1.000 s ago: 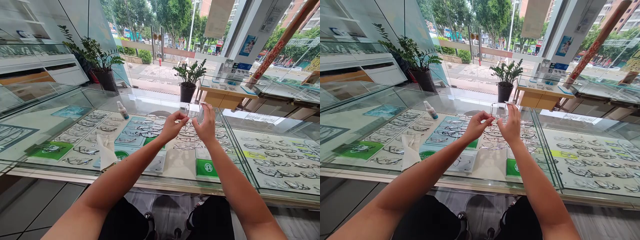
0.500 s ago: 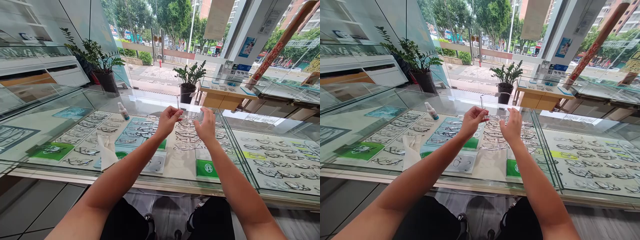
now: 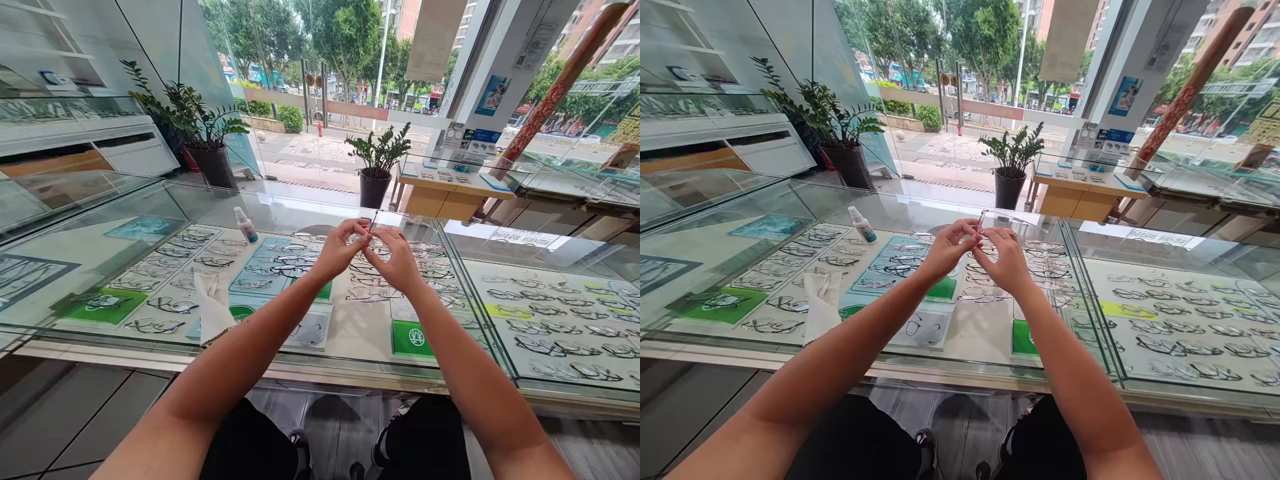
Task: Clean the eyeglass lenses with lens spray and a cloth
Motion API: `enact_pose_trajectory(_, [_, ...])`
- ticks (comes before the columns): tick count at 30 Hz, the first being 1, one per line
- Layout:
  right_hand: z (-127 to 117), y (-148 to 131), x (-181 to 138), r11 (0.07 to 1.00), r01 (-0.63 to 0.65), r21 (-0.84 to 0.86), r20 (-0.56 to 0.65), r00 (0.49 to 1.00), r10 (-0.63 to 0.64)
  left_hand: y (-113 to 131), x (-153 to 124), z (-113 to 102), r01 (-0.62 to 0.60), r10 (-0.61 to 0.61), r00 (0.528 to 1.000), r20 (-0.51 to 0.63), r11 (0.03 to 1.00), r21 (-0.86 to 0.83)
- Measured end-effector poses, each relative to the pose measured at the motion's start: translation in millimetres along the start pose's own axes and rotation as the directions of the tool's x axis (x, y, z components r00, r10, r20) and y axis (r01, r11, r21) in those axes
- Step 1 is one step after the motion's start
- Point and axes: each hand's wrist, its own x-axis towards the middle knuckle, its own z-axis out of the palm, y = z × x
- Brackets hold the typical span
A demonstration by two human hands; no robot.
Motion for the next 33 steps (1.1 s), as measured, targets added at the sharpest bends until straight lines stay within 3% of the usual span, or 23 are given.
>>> enact_pose_trajectory(11, [4,0,-1,0.995,0.023,0.092,0.048,0.998,-0.027,6,-2,1,0.076,-0.074,0.996,0.056,0.996,-0.042])
enact_pose_trajectory(17, [1,1,-1,0.995,-0.021,0.097,-0.007,1.000,0.022,11,-1,-2,0.003,-0.009,0.999,0.038,0.990,0.144])
enact_pose_trajectory(19, [0,1,-2,0.995,-0.040,0.086,-0.012,0.999,0.041,11,1,-6,-0.014,0.025,0.998,-0.049,0.979,0.205])
enact_pose_trajectory(21, [-1,1,-2,0.996,-0.060,0.068,-0.021,0.998,0.062,9,5,-13,-0.006,0.086,0.966,-0.243,0.950,0.313])
enact_pose_trajectory(24, [-2,3,-2,0.996,-0.078,0.037,-0.048,0.996,0.080,9,15,-30,0.073,0.245,0.820,-0.517,0.852,0.519])
enact_pose_trajectory(26, [-3,5,-1,0.997,-0.079,0.023,-0.067,0.995,0.080,13,20,-46,0.153,0.313,0.732,-0.605,0.790,0.594])
enact_pose_trajectory(28, [-4,6,-1,0.997,-0.080,0.018,-0.085,0.993,0.081,21,23,-63,0.233,0.318,0.676,-0.664,0.763,0.603])
enact_pose_trajectory(33, [-4,8,0,0.997,-0.069,0.025,-0.105,0.992,0.071,39,19,-99,0.357,0.169,0.709,-0.684,0.751,0.556])
